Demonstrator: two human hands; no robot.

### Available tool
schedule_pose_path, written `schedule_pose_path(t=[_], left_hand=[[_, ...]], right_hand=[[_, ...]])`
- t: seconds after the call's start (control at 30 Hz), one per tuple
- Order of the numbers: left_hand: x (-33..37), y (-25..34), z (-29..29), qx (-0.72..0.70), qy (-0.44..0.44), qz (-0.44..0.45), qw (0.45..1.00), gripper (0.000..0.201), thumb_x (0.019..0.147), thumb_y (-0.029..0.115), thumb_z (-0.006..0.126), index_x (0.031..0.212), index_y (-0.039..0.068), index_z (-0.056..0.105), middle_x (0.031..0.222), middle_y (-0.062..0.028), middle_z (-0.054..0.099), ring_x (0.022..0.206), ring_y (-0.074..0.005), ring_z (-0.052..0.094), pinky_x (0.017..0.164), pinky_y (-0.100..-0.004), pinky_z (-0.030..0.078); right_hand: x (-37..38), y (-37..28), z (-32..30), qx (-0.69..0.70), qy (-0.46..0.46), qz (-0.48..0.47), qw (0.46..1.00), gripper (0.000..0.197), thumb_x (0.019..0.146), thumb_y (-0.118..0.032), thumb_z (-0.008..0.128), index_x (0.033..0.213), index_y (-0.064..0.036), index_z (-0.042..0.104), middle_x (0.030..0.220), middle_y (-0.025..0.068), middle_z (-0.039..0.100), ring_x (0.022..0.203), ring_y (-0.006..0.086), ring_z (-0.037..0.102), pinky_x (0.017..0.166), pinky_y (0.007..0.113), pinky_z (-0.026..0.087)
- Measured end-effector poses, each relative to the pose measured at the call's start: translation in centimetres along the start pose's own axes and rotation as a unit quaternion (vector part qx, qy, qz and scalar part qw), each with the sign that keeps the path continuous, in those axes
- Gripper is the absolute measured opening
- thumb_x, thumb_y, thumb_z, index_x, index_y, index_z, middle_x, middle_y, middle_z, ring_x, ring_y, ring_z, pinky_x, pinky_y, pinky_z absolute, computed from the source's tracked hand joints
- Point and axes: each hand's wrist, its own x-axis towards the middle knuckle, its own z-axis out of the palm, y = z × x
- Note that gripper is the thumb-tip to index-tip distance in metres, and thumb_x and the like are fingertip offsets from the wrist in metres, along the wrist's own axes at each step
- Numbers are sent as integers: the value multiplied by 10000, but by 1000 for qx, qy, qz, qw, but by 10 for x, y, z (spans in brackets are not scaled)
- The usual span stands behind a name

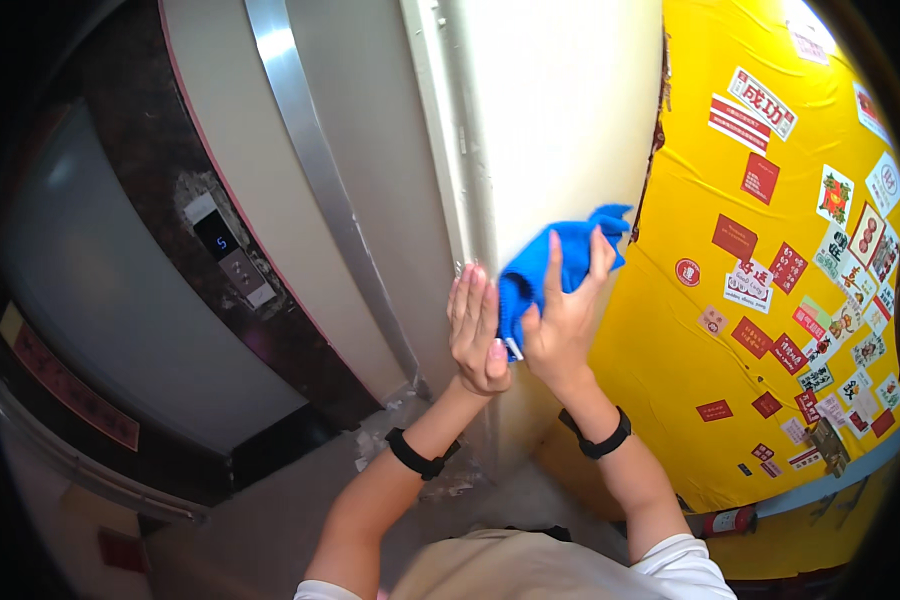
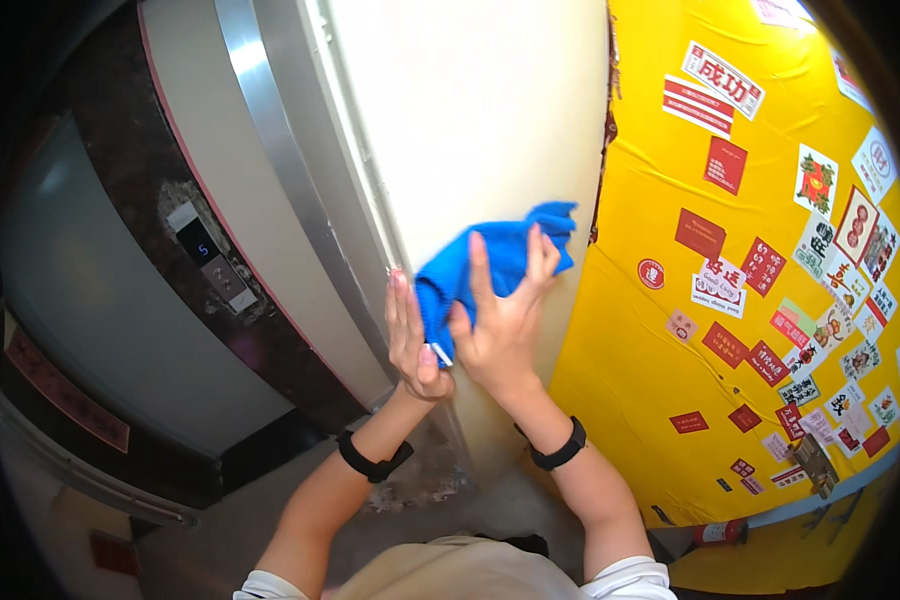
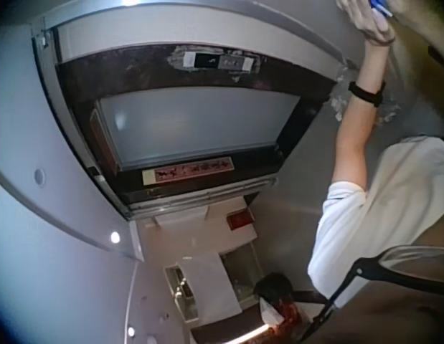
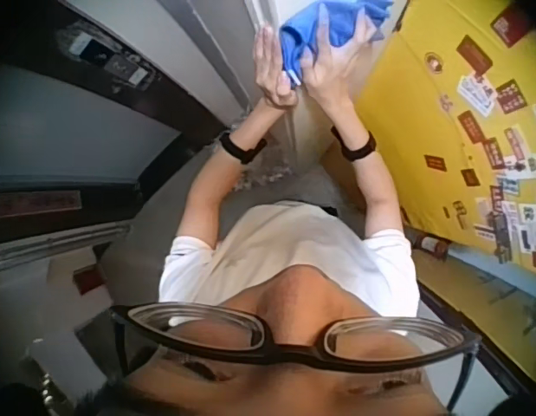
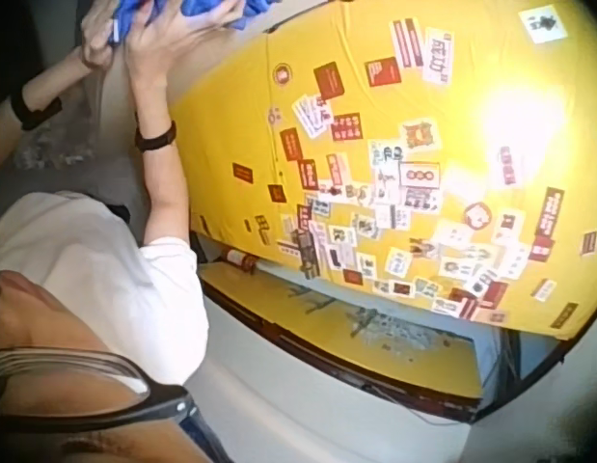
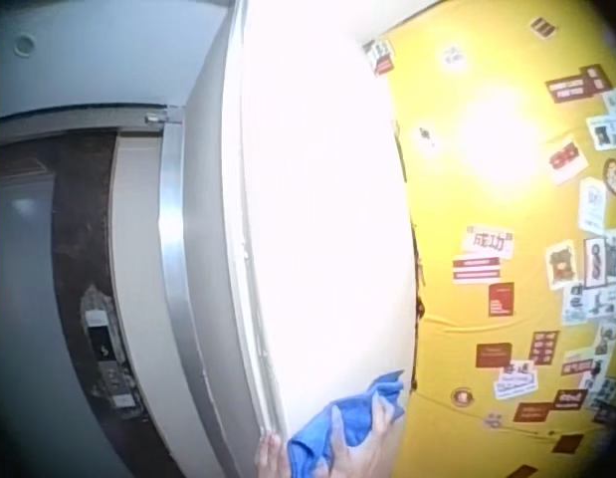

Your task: Cleaning the surface and frame of an elevator door using a blue cloth.

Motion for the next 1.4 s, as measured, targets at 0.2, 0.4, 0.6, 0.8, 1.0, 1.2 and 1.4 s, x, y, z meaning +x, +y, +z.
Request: schedule_pose_path(t=[0.2, 0.4, 0.6, 0.8, 1.0, 1.2, 1.4], left_hand=[[0, 5, -3, 44, 3, -17, 999, 672, 946, 321, 266, 1371, -162, 459, 1434, -339, 454, 1365, -513, 397, 1151, -555, 284], [9, 15, -2, 112, -9, 7, 994, 613, 921, 208, 353, 1430, -130, 405, 1474, -324, 414, 1376, -500, 390, 1153, -552, 286], [8, 31, 1, 144, -26, -17, 989, 705, 908, 258, 378, 1483, -137, 274, 1548, -345, 267, 1444, -473, 285, 1188, -484, 232], [18, 60, 5, 14, 31, -109, 993, 725, 864, 246, 453, 1472, -122, 311, 1547, -336, 282, 1463, -443, 269, 1194, -477, 223], [33, 85, -23, 41, -76, -187, 979, 704, 855, 233, 473, 1466, -94, 349, 1558, -285, 311, 1469, -400, 282, 1194, -437, 234], [35, 95, -53, -97, -106, -321, 936, 598, 1045, 319, 257, 1525, -37, 293, 1575, -189, 340, 1463, -285, 317, 1209, -372, 189], [-22, 93, -48, -251, 13, -465, 849, 643, 1074, 429, 185, 1545, -2, 265, 1596, -144, 304, 1491, -259, 249, 1219, -400, 159]], right_hand=[[51, -8, -2, -16, 7, -44, 999, 600, 906, -433, 546, 1466, -228, 475, 1492, 316, 209, 1362, 532, 243, 1102, 692, 160], [62, 39, 5, 26, 82, -42, 995, 671, 931, -360, 569, 1484, -42, 359, 1405, 277, 311, 1399, 509, 254, 1122, 606, 225], [10, 68, 11, 27, 66, 29, 997, 644, 988, -374, 494, 1503, -25, 329, 1504, 315, 215, 1440, 504, 171, 1160, 590, 174], [-84, 58, 15, 39, -23, 102, 994, 661, 1002, -387, 457, 1529, -23, 297, 1576, 346, 29, 1446, 558, 84, 1155, 629, 135], [-154, 19, 18, 74, -103, 119, 985, 649, 1002, -390, 479, 1558, -130, 267, 1561, 397, -61, 1420, 628, 20, 1135, 660, 136], [-105, -18, 8, 89, -103, 97, 986, 627, 971, -320, 565, 1537, -160, 349, 1558, 405, -26, 1415, 634, 44, 1129, 647, 182], [-10, -23, -9, 108, -57, 13, 992, 599, 941, -338, 614, 1507, -275, 430, 1576, 369, 63, 1429, 604, 87, 1123, 647, 205]])
